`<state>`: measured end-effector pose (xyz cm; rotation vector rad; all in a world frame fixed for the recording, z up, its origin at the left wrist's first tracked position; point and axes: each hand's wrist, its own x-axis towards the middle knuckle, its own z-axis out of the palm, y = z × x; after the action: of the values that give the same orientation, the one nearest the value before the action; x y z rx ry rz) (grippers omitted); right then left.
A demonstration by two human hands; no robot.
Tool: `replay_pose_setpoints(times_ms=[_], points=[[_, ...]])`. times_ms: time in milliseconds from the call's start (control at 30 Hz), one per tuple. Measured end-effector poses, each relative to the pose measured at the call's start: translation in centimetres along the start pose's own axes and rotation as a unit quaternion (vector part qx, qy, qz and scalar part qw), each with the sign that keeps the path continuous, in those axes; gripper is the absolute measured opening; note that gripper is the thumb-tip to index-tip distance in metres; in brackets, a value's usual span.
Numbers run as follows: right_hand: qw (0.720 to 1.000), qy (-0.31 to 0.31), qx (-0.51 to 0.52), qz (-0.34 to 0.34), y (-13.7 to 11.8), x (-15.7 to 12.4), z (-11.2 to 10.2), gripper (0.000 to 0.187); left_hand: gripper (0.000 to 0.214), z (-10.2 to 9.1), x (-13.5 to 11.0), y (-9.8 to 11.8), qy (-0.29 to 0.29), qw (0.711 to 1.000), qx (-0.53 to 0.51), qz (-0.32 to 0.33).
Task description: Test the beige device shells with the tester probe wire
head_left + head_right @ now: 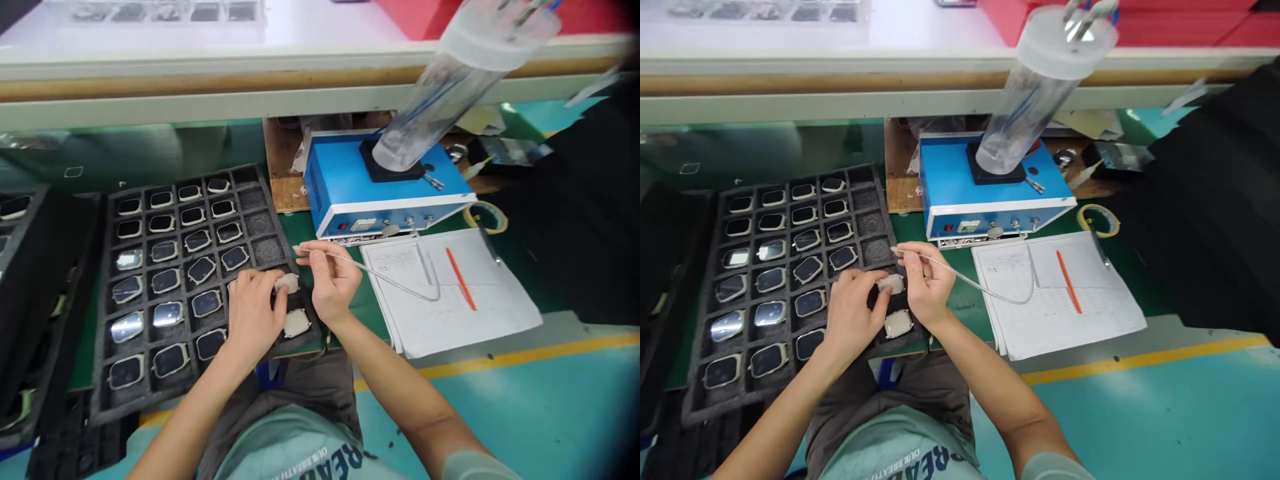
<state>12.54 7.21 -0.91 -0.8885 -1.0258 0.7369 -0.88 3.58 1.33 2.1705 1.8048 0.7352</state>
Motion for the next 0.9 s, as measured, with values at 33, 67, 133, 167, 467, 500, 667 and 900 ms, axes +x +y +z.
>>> replay_pose_setpoints(times_ms=[33,67,133,167,467,500,667,900], points=[[1.000,-0.005,-0.001,0.000,-0.1,0.0,0.0,0.014,0.018,-0.4,-0.1,0.1,0.007,0.999,0.042,0.004],[1.000,-0.010,-0.003,-0.001,-0.2,0.0,-0.1,0.015,0.021,-0.9,-0.3,0.1,0.022,0.997,0.071,0.005],[1.000,-0.016,-0.004,-0.001,-0.4,-0.1,-0.2,0.015,0.025,-2.3,-1.3,-0.1,0.045,0.995,0.092,0.009],[1.000,-0.016,-0.003,0.001,-0.5,-0.1,-0.3,0.015,0.025,-3.0,-2.1,-0.3,0.043,0.995,0.088,0.014],[0.997,-0.056,-0.011,0.043,-0.8,-0.6,-0.5,0.022,0.026,-5.7,-7.3,-1.3,-0.087,0.996,0.016,-0.003],[0.997,-0.058,-0.011,0.040,-0.7,-0.7,-0.5,0.022,0.026,-5.8,-6.9,-1.4,-0.078,0.997,-0.003,-0.015],[0.995,-0.097,-0.022,0.014,-0.5,-1.1,-0.3,0.017,0.020,-5.2,-3.0,-1.6,0.036,0.952,-0.258,-0.159],[0.986,-0.166,-0.022,-0.025,0.0,-1.5,-0.1,0.013,0.043,-1.2,-0.1,-1.2,0.106,0.825,-0.507,-0.226]])
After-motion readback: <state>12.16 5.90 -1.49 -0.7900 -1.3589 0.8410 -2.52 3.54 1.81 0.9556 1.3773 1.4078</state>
